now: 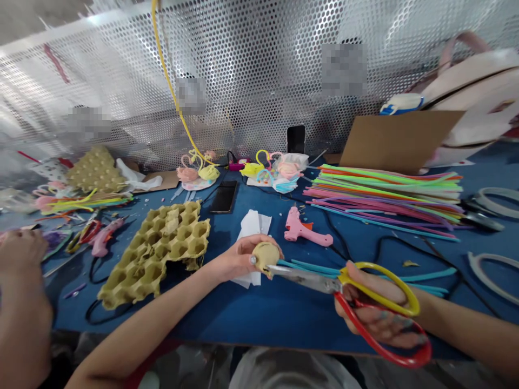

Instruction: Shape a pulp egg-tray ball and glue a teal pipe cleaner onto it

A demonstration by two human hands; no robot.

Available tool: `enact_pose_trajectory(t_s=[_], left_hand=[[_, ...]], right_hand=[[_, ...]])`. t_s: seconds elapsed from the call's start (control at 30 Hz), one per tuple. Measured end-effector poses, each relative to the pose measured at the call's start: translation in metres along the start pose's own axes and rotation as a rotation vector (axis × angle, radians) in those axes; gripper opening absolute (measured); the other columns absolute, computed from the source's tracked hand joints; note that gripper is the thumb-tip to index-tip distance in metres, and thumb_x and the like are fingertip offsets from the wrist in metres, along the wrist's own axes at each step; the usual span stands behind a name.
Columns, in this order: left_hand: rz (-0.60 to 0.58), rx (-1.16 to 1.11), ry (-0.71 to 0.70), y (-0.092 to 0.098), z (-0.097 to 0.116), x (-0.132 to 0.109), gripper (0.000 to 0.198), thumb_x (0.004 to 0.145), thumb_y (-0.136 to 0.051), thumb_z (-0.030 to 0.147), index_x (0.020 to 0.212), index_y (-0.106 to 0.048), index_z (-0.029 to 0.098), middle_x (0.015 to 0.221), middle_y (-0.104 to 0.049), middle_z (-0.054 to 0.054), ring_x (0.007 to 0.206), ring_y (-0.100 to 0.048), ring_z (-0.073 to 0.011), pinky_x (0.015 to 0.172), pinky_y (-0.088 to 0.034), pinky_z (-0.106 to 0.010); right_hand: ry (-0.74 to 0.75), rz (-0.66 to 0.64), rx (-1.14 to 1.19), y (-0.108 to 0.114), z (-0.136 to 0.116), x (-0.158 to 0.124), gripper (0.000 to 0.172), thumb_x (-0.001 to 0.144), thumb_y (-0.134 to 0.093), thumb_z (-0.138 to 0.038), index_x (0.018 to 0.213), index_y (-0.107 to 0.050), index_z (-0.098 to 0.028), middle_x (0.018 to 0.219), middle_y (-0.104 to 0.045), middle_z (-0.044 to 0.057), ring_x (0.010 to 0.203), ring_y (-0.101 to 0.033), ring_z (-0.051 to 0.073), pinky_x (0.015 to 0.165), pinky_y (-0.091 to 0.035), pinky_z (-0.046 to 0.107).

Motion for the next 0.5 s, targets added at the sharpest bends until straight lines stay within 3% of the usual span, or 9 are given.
enact_pose_trajectory(t_s=[0.1,0.2,0.3,0.5], left_hand=[[0.036,-0.005,-0.002,0.002,0.0,0.0,0.052,0.078,-0.083,0.041,0.119,-0.066,0.013,0.113,-0.068,-0.014,0.086,-0.071,-0.0178,0.074,-0.061,-0.028],[0.056,-0.013,0.019,0.005,-0.002,0.0,0.056,0.078,-0.083,0.045,0.119,-0.065,0.012,0.111,-0.069,-0.014,0.081,-0.071,-0.0183,0.072,-0.061,-0.029],[0.07,-0.028,0.026,0.005,-0.004,0.0,0.057,0.076,-0.084,0.046,0.118,-0.065,0.012,0.111,-0.068,-0.014,0.083,-0.071,-0.0193,0.072,-0.061,-0.029],[0.17,-0.055,-0.098,0.0,0.003,0.001,0.05,0.078,-0.085,0.034,0.119,-0.062,0.018,0.118,-0.067,-0.01,0.093,-0.073,-0.0187,0.084,-0.06,-0.029]], right_hand=[[0.021,-0.033,-0.099,-0.002,0.005,0.003,0.077,0.068,-0.054,-0.094,0.064,-0.044,-0.018,0.048,-0.048,-0.008,0.03,-0.041,0.006,0.028,-0.038,0.017],[0.051,-0.064,-0.161,0.0,0.012,0.006,0.084,0.052,-0.053,-0.102,0.069,-0.044,-0.02,0.06,-0.053,-0.005,0.048,-0.059,0.015,0.043,-0.055,0.033],[0.11,-0.033,-0.187,0.002,0.015,0.008,0.081,0.055,-0.057,-0.099,0.073,-0.039,-0.022,0.072,-0.053,-0.004,0.054,-0.055,0.013,0.05,-0.054,0.033],[0.257,-0.084,-0.305,-0.002,0.007,0.006,0.064,0.083,-0.048,-0.085,0.085,-0.048,-0.021,0.073,-0.047,-0.004,0.045,-0.039,0.007,0.038,-0.036,0.02]])
Point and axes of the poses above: each hand's wrist, its own x-axis towards the middle knuckle, its own y-axis out of the back of the hand, z = x × y, the point moved 2 cm from there along x, towards the middle knuckle
